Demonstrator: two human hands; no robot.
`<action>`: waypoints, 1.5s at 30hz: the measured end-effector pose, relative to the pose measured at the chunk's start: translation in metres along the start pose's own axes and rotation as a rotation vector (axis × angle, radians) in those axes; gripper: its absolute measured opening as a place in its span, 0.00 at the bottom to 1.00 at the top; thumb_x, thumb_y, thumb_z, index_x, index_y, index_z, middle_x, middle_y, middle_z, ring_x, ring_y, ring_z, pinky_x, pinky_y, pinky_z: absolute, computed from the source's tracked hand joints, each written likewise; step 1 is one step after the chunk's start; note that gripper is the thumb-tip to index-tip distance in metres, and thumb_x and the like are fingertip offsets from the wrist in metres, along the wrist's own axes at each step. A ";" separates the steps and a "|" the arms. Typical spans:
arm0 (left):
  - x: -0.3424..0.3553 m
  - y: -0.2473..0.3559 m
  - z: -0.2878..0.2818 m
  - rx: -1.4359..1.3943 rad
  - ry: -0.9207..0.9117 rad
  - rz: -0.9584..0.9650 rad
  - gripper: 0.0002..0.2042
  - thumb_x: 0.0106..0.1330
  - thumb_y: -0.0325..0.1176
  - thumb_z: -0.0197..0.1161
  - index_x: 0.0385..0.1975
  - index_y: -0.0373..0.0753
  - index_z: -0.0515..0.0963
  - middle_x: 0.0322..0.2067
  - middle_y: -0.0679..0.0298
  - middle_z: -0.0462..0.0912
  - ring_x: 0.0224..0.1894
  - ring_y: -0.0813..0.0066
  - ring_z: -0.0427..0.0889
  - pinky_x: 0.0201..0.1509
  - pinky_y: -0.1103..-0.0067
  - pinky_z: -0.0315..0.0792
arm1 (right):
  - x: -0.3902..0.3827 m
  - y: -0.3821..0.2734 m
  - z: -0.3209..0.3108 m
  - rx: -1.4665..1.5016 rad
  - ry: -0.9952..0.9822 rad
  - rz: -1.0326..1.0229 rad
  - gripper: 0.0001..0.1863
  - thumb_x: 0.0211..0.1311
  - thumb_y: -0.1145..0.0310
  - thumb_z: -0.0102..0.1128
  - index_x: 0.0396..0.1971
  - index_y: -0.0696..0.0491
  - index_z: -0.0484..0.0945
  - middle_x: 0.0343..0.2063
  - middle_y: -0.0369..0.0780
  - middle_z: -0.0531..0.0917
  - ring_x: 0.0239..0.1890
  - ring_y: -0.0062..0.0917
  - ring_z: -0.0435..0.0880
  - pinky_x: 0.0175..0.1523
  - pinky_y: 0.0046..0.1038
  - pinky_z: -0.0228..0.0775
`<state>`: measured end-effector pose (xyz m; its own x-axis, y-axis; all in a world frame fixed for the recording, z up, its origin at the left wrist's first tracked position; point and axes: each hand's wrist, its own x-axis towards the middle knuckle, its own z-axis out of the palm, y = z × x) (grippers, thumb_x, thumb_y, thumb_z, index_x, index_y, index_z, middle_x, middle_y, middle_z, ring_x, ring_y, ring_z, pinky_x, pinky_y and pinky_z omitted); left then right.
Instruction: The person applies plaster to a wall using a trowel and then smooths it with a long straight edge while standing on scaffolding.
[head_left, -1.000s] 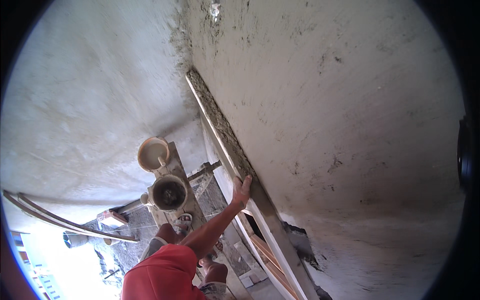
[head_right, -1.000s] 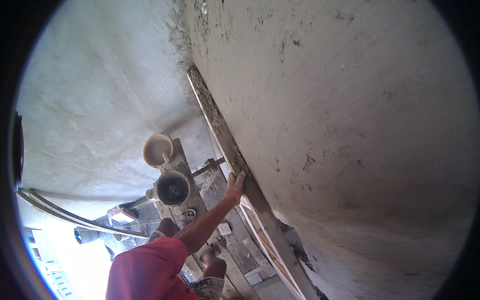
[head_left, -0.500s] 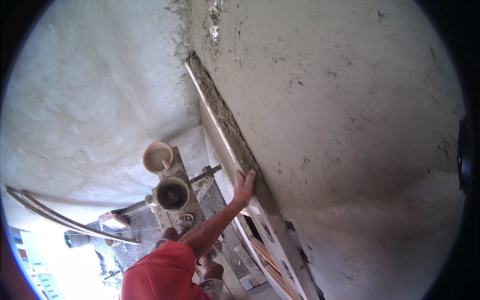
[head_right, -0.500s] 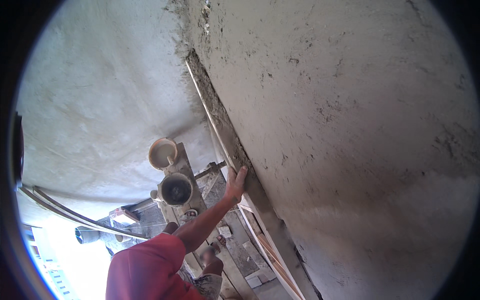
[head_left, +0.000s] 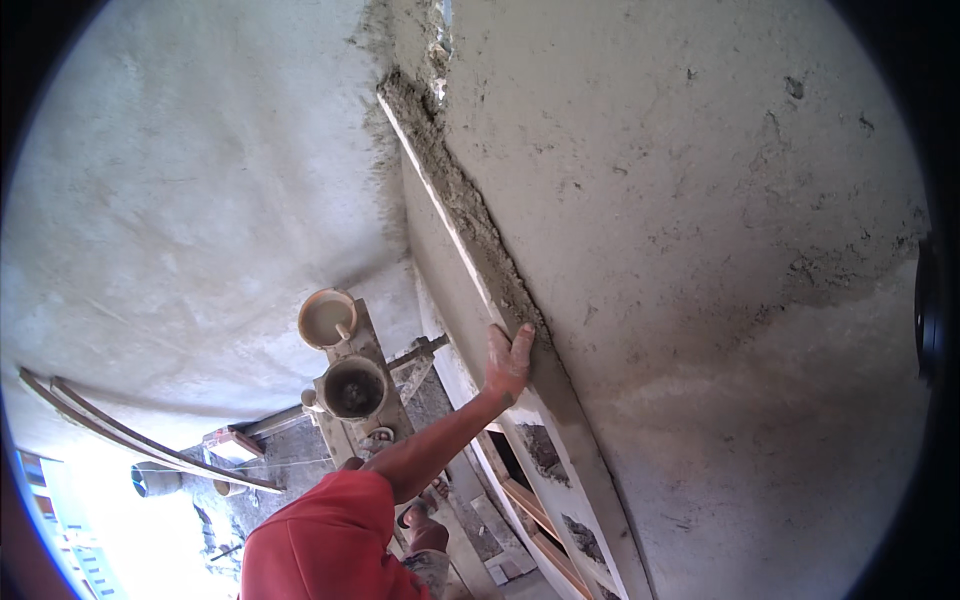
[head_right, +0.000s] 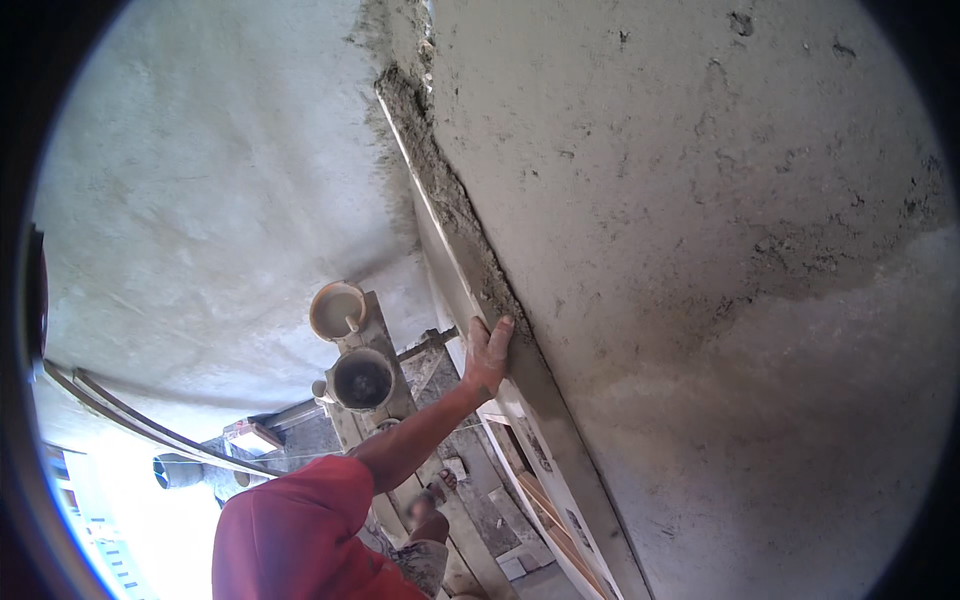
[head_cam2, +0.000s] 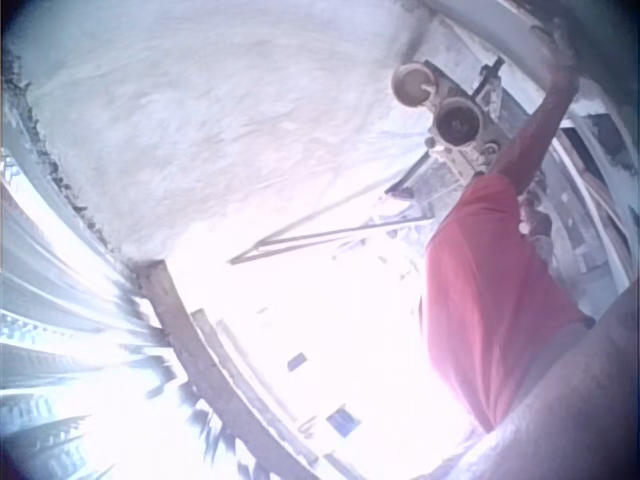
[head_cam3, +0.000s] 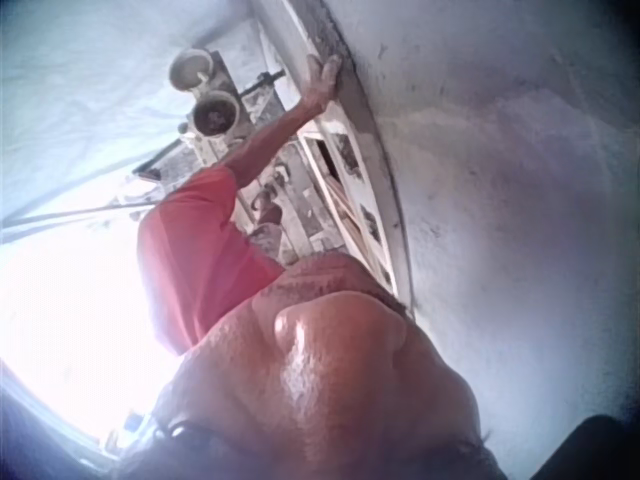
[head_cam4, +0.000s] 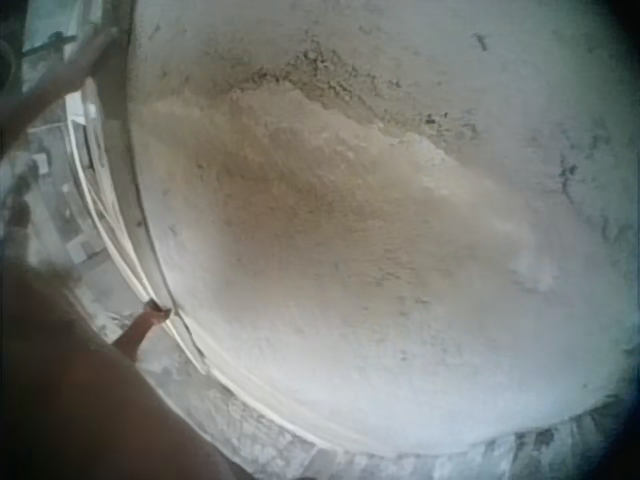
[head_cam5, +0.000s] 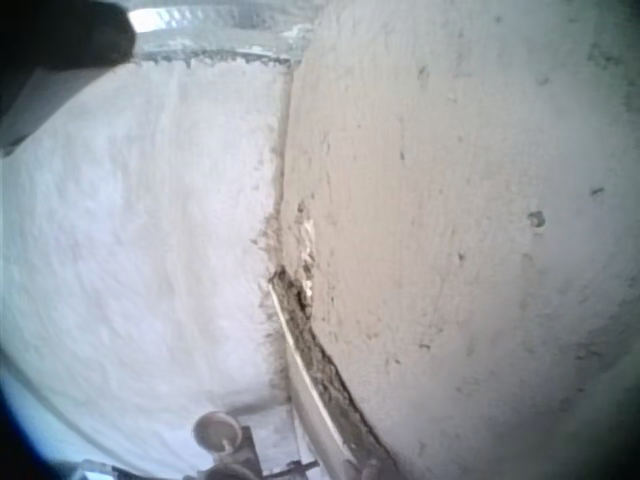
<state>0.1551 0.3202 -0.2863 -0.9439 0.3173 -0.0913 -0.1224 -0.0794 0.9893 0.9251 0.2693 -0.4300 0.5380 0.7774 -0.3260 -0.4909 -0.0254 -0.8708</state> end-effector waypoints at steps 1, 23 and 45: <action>-0.003 0.005 0.001 -0.039 -0.020 -0.026 0.22 0.63 0.48 0.56 0.34 0.31 0.63 0.29 0.57 0.68 0.32 0.71 0.67 0.36 0.74 0.65 | 0.005 0.002 -0.008 0.013 -0.008 0.004 0.20 0.51 0.52 0.53 0.38 0.52 0.75 0.36 0.41 0.79 0.36 0.34 0.78 0.40 0.36 0.72; -0.051 -0.059 -0.090 -0.254 -0.199 -0.133 0.18 0.67 0.41 0.51 0.45 0.31 0.63 0.40 0.58 0.71 0.44 0.74 0.67 0.51 0.76 0.62 | -0.049 0.037 -0.042 -0.104 0.243 -0.075 0.23 0.52 0.51 0.49 0.37 0.56 0.74 0.38 0.41 0.78 0.39 0.34 0.76 0.40 0.39 0.70; -0.023 -0.540 -0.156 -0.462 -0.148 -0.323 0.18 0.65 0.43 0.54 0.42 0.33 0.64 0.37 0.64 0.69 0.39 0.79 0.66 0.45 0.79 0.64 | 0.054 0.347 -0.214 0.016 0.243 -0.082 0.26 0.47 0.50 0.58 0.43 0.52 0.76 0.35 0.38 0.80 0.34 0.31 0.78 0.38 0.39 0.71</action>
<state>0.1952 0.2084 -0.8365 -0.7877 0.5202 -0.3300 -0.5490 -0.3499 0.7590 0.9304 0.1674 -0.8287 0.7241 0.6027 -0.3352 -0.4487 0.0425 -0.8927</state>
